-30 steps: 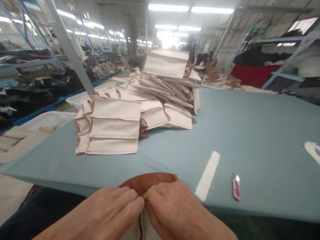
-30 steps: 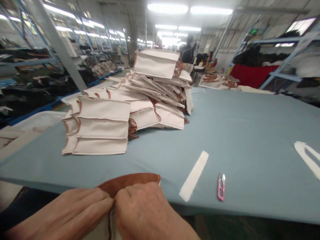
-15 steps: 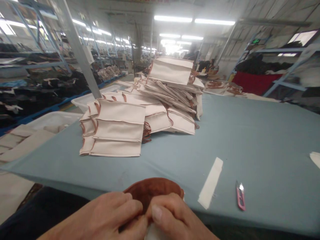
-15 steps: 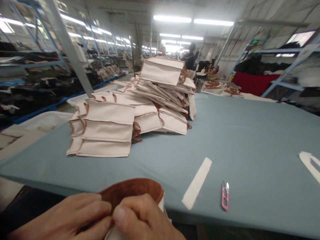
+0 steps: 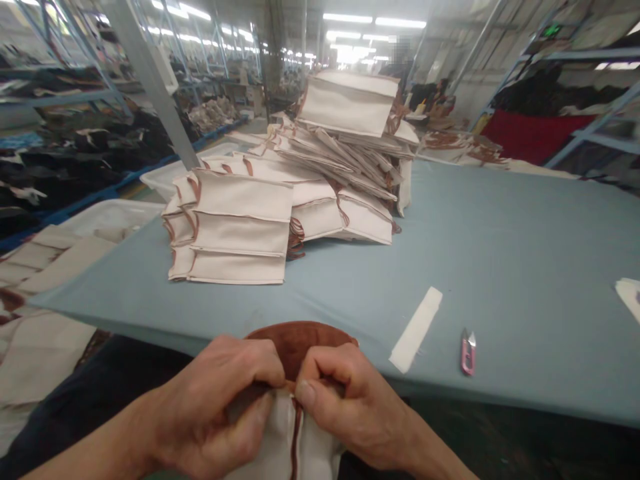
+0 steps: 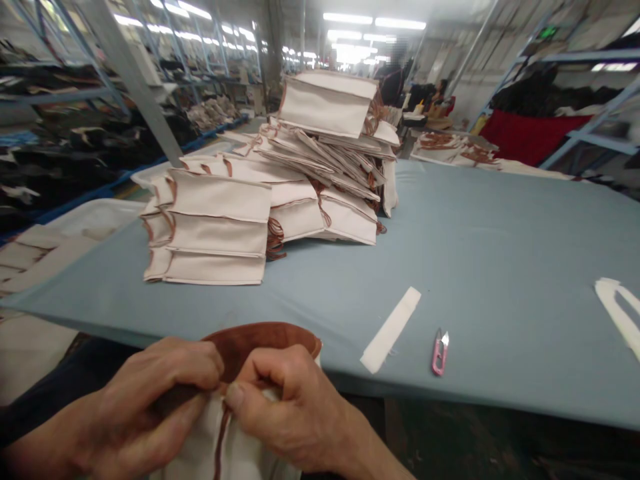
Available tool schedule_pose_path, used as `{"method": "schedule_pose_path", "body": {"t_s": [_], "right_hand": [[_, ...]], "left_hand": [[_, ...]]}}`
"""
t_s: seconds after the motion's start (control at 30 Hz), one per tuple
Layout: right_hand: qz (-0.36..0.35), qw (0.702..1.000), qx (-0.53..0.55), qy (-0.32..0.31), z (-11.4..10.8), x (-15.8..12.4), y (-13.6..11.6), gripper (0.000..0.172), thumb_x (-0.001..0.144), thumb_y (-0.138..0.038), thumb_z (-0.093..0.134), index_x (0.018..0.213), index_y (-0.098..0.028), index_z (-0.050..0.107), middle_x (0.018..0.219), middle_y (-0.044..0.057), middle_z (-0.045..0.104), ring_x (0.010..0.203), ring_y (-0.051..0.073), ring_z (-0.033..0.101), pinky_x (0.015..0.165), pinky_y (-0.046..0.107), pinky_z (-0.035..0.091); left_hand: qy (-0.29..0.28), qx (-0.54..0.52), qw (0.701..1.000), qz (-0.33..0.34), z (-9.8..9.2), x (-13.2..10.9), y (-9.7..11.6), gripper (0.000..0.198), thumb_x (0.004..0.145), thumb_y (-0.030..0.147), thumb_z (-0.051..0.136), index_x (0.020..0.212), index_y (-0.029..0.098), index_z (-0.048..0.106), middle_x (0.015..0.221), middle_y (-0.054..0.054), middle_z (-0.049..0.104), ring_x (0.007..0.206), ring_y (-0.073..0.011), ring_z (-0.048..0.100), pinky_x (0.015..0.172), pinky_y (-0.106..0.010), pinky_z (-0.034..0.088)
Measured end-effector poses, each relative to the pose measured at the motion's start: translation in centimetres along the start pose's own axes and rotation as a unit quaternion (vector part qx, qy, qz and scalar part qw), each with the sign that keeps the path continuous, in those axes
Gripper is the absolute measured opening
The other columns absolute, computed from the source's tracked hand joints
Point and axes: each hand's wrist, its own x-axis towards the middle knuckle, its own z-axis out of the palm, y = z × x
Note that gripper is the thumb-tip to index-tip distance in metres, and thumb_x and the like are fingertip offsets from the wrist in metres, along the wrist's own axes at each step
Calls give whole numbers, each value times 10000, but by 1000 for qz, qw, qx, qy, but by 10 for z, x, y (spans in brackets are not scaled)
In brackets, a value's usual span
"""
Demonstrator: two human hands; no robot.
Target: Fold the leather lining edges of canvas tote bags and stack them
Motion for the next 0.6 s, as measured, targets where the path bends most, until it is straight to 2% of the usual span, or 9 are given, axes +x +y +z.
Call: {"method": "schedule_pose_path", "body": {"t_s": [0.07, 0.17, 0.23, 0.33, 0.37, 0.47, 0.6], "right_hand": [[-19, 997, -70, 13, -3, 1, -3, 251, 903, -279, 630, 685, -196, 537, 599, -71, 466, 548, 83, 379, 508, 210, 279], [-11, 990, -142, 6, -9, 3, -6, 176, 907, -236, 598, 740, -187, 625, 625, -58, 551, 548, 88, 436, 538, 212, 325], [-25, 986, -166, 0, -13, 5, -7, 177, 916, -226, 581, 755, -188, 641, 625, -56, 560, 539, 89, 441, 545, 217, 328], [-88, 979, -182, 10, -17, 5, -8, 186, 906, -194, 561, 722, -199, 592, 610, -62, 516, 544, 93, 431, 563, 225, 328], [-105, 978, -181, 15, -18, 5, -8, 193, 899, -179, 553, 708, -204, 568, 604, -66, 492, 543, 92, 421, 564, 226, 325], [-114, 985, -131, 12, -20, 4, -8, 209, 894, -169, 547, 690, -207, 533, 599, -77, 450, 533, 82, 382, 551, 214, 322], [-90, 996, -18, 20, -17, 1, -7, 185, 833, -147, 560, 661, -203, 522, 586, -80, 441, 514, 70, 356, 503, 193, 306]], "left_hand": [[-2, 4, 999, -36, 0, 2, 1, 253, 893, 40, 453, 1019, 258, 481, 729, 51, 592, 572, -120, 566, 567, -235, 414], [5, 15, 997, -70, -1, 5, 2, 259, 912, 26, 449, 1011, 259, 509, 751, 58, 607, 598, -106, 594, 582, -207, 437], [10, 9, 997, -81, -1, 9, 2, 251, 907, 25, 459, 992, 252, 520, 744, 62, 598, 584, -100, 574, 569, -202, 427], [-27, -43, 991, -122, -2, 18, 1, 159, 955, 85, 497, 949, 232, 557, 738, 71, 591, 577, -86, 532, 547, -184, 404], [-51, -69, 987, -137, -3, 22, 0, 145, 987, 122, 499, 905, 226, 558, 723, 75, 576, 581, -83, 516, 547, -179, 395], [-117, -134, 970, -166, -4, 30, -2, 300, 1054, 220, 479, 754, 211, 483, 668, 83, 479, 594, -83, 448, 567, -186, 358], [-155, -210, 950, -174, 0, 38, -7, 417, 1083, 351, 511, 704, 208, 411, 650, 76, 398, 601, -98, 397, 566, -226, 310]]}}
